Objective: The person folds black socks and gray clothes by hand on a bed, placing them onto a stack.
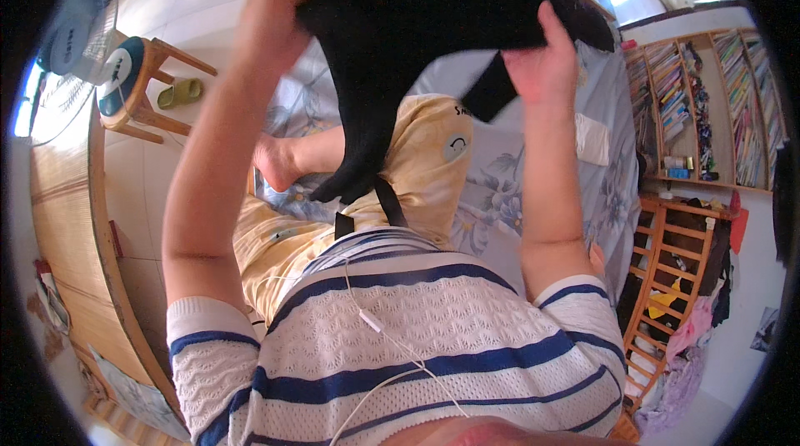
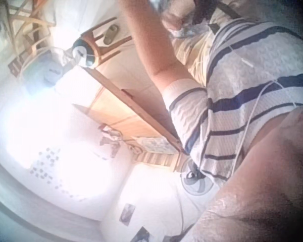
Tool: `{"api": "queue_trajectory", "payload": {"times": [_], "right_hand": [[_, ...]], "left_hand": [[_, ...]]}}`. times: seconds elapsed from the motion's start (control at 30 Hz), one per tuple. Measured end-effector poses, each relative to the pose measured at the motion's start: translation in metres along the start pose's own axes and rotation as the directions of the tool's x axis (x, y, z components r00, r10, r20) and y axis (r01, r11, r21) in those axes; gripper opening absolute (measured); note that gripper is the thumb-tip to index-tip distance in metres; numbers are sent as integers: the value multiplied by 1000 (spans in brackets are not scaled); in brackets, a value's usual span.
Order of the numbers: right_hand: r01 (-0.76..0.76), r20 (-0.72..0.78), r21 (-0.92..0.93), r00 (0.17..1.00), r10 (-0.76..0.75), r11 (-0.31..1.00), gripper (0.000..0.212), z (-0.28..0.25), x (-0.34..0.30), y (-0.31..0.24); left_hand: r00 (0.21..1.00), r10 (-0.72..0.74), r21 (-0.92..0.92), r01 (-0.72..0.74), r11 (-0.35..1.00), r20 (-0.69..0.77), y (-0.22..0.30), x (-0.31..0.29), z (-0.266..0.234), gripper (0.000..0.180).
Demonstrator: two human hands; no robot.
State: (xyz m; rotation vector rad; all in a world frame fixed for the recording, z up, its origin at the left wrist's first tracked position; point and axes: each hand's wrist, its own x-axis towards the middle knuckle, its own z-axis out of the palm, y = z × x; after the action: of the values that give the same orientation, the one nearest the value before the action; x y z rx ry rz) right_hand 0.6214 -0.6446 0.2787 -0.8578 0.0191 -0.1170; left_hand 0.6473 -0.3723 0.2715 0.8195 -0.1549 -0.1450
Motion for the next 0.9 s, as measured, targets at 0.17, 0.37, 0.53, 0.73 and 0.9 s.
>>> {"api": "queue_trajectory", "payload": {"times": [0.17,0.37,0.53,0.73,0.9], "right_hand": [[203,276,61,938,-212,977,35,51,52,-58],[477,214,-57,864,-455,877,50,52,35,-143],[-55,383,298,921,-66,953,46,-73,-27,-68],[-513,-369,-83,812,452,854,38,-178,-141,46],[-800,-610,-493,599,518,343,32,-173,-144,24]], "left_hand": [[947,257,131,-284,950,191,67,26,44,33],[819,399,499,-569,653,412,98,32,57,31],[987,161,668,-110,736,-15,0,11,-31,29],[663,-571,-170,569,805,-484,-170,-99,-165,30],[619,-690,-498,493,713,-375,-169,-105,-154,26]]}}
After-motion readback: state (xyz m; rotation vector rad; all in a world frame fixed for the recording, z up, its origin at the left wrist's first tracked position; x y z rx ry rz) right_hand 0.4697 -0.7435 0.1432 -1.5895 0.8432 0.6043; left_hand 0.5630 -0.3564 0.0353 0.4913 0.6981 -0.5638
